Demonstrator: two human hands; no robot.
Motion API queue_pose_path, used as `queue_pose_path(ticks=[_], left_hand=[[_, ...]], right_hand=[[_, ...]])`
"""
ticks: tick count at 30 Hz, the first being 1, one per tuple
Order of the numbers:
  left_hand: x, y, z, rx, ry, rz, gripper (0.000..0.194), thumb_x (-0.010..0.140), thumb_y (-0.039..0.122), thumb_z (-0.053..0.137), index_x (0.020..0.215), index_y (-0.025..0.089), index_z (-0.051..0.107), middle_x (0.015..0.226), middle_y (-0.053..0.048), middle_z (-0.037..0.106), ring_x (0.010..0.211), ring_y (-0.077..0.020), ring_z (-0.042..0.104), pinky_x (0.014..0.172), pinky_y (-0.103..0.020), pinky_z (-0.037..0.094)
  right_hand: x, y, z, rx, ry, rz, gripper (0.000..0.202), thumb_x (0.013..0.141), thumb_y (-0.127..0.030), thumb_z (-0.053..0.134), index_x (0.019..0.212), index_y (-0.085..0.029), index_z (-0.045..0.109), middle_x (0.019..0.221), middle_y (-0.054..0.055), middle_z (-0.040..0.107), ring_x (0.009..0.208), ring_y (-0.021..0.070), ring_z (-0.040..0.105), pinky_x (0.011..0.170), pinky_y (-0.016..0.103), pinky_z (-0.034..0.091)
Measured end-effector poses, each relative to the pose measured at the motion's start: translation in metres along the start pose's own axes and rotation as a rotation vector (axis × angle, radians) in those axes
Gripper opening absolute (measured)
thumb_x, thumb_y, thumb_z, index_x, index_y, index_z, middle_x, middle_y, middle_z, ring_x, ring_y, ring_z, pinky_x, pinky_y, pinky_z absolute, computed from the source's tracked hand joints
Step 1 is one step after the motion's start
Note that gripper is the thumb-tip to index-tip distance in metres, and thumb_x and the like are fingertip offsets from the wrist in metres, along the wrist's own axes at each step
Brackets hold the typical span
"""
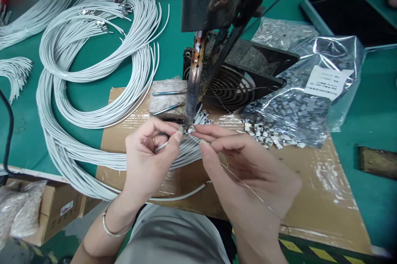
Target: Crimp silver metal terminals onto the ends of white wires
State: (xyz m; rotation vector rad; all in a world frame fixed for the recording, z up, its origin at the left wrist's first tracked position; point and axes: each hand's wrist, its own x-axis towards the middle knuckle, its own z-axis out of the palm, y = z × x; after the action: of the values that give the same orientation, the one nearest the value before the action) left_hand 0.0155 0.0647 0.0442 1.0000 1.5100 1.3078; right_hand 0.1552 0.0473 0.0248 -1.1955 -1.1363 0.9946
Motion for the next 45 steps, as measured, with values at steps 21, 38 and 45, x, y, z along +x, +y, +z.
queue_pose_path(ticks=[21, 38, 45], left_hand=[[-0.0016, -0.0010, -0.0016, 0.008, -0.010, 0.011, 0.013, 0.081, 0.011, 0.082, 0.073, 0.020, 0.076, 0.086, -0.002, 0.081, 0.054, -0.0059, 0.051, 0.044, -0.018, 0.029], [0.0000, -0.0002, -0.0029, 0.010, -0.014, 0.013, 0.013, 0.079, 0.012, 0.084, 0.072, 0.019, 0.076, 0.085, -0.005, 0.082, 0.054, -0.0079, 0.054, 0.044, -0.020, 0.030], [-0.0009, -0.0008, -0.0031, 0.030, -0.002, 0.013, 0.012, 0.079, 0.014, 0.085, 0.072, 0.019, 0.076, 0.085, -0.006, 0.082, 0.053, -0.0087, 0.054, 0.043, -0.020, 0.031]], right_hand=[[0.0006, -0.0010, 0.0001, 0.004, 0.000, -0.021, 0.021, 0.093, -0.005, 0.076, 0.088, -0.026, 0.073, 0.110, -0.004, 0.084, 0.101, 0.0145, 0.081, 0.097, 0.027, 0.064], [0.0009, -0.0011, 0.0011, 0.005, 0.011, -0.030, 0.020, 0.092, -0.007, 0.078, 0.087, -0.026, 0.074, 0.108, -0.001, 0.085, 0.099, 0.0174, 0.082, 0.096, 0.031, 0.065], [0.0008, -0.0016, 0.0017, -0.011, 0.023, -0.040, 0.018, 0.093, -0.009, 0.077, 0.087, -0.025, 0.075, 0.107, 0.002, 0.085, 0.097, 0.0205, 0.082, 0.092, 0.035, 0.067]])
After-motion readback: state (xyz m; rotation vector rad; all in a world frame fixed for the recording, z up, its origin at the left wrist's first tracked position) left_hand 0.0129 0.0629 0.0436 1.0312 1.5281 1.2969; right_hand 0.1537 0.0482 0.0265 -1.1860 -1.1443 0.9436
